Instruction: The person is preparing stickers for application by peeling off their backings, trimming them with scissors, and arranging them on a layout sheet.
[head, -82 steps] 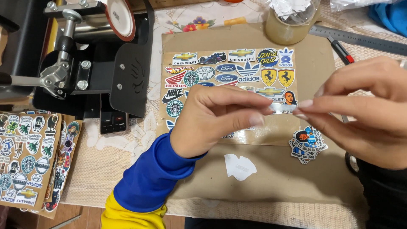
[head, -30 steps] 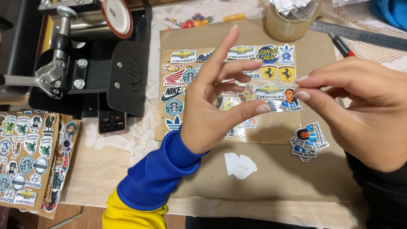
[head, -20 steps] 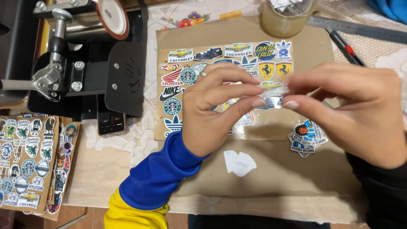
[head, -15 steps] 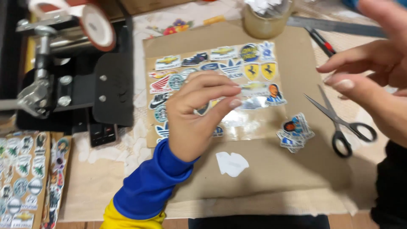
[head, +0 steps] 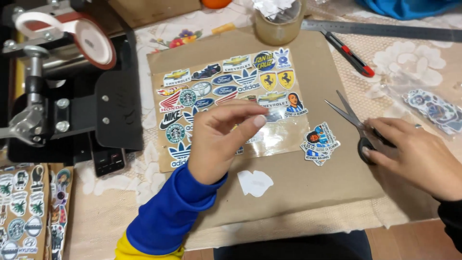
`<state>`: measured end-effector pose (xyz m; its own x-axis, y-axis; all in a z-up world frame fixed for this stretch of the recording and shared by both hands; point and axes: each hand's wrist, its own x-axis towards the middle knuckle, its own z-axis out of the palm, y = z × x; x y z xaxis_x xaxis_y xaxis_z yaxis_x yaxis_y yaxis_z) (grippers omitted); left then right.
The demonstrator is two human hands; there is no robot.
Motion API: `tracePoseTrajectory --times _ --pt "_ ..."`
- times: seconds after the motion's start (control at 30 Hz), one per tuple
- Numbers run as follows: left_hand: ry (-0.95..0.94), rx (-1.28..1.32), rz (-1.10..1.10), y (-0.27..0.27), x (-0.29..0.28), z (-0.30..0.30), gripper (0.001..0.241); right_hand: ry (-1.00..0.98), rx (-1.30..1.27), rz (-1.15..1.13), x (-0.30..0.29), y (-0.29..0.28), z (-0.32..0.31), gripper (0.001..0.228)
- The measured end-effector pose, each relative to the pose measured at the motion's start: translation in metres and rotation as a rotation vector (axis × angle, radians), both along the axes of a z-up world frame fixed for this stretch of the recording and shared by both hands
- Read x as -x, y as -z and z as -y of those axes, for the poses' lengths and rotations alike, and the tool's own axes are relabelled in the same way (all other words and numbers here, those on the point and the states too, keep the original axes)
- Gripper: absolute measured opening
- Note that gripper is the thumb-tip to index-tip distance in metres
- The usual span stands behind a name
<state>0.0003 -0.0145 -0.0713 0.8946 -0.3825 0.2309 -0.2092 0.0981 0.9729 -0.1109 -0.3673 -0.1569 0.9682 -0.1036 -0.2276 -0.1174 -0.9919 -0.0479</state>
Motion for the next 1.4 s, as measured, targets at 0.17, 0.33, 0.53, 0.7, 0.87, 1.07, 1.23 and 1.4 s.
tracePoseTrajectory --times 0.17,0.33,0.53,0.7,0.87,1.07,1.23,1.4 --pt "0.060 0.144 -0.200 0.004 0.000 0.002 0.016 0.061 0.216 0.079 0.002 0.012 0.000 0.056" --pt "0.095 0.231 -0.323 0.004 0.006 0.005 0.016 0.121 -0.478 0.421 0.007 -0.028 -0.035 0.053" --pt "0.176 0.362 -0.405 0.009 0.023 0.014 0.011 -0.218 -0.919 0.509 0.006 -0.057 -0.117 0.048" --pt "0.178 0.446 -0.527 0.011 0.030 0.018 0.013 -0.276 -0.975 0.448 -0.004 -0.061 -0.143 0.039" --pt "0.155 0.449 -0.523 0.013 0.030 0.019 0.013 -0.254 -0.998 0.498 -0.006 -0.062 -0.151 0.036" --pt "0.142 0.423 -0.537 0.019 0.028 0.020 0.015 -0.231 -0.925 0.512 -0.006 -0.060 -0.151 0.036" --pt "0.163 0.402 -0.539 0.013 0.028 0.019 0.015 -0.220 -0.888 0.552 -0.006 -0.057 -0.149 0.033" --pt "0.218 0.450 -0.447 0.003 0.024 0.014 0.018 -0.079 -1.062 0.489 -0.001 -0.045 -0.133 0.038"
